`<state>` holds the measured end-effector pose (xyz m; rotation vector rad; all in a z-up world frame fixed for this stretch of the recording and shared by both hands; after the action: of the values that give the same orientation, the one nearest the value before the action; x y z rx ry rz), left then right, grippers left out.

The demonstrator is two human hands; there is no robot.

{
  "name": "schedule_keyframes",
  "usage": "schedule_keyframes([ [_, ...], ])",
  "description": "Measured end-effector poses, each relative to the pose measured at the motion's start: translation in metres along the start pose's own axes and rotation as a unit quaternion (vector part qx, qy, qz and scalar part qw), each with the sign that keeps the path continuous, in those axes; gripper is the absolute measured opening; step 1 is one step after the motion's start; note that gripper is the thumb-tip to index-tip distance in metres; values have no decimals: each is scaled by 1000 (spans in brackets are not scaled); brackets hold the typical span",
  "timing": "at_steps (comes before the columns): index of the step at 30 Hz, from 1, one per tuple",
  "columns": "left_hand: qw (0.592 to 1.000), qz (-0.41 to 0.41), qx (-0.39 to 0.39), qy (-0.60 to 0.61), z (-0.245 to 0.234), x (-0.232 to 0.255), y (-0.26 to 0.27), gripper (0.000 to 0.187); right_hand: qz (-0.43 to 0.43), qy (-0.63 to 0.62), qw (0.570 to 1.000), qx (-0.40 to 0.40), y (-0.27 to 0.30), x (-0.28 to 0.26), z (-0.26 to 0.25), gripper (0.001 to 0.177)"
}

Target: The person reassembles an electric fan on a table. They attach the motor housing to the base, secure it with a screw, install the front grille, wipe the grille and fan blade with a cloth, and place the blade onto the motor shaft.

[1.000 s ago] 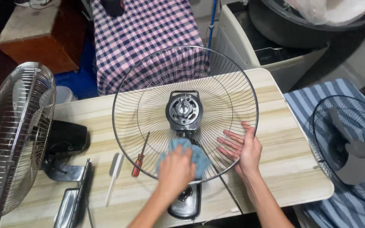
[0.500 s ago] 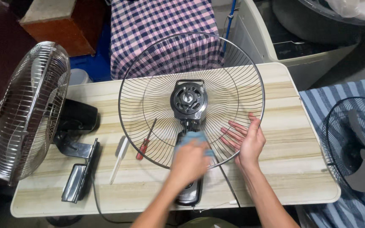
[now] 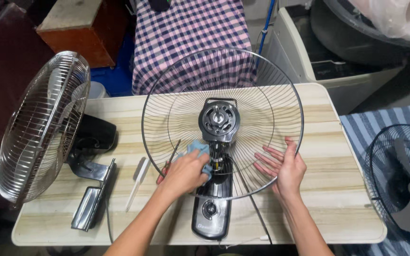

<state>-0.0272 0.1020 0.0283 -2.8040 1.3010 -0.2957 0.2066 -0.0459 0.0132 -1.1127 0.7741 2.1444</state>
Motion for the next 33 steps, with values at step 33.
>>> schedule_keyframes([
  [33, 982, 15, 165, 86, -11, -81, -242, 31, 16, 11, 1000, 20, -2, 4, -5, 65],
])
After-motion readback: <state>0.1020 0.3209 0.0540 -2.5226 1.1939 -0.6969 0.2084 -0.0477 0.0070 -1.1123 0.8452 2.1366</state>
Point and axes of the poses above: each hand's wrist, its own y-axis away from the middle knuckle, its own z-axis out of the palm, x = y × z, the point moved 9 cm from there along -y, towards the middle knuckle, and after that the axes turned 6 degrees about -y, right-handed, at the moved point
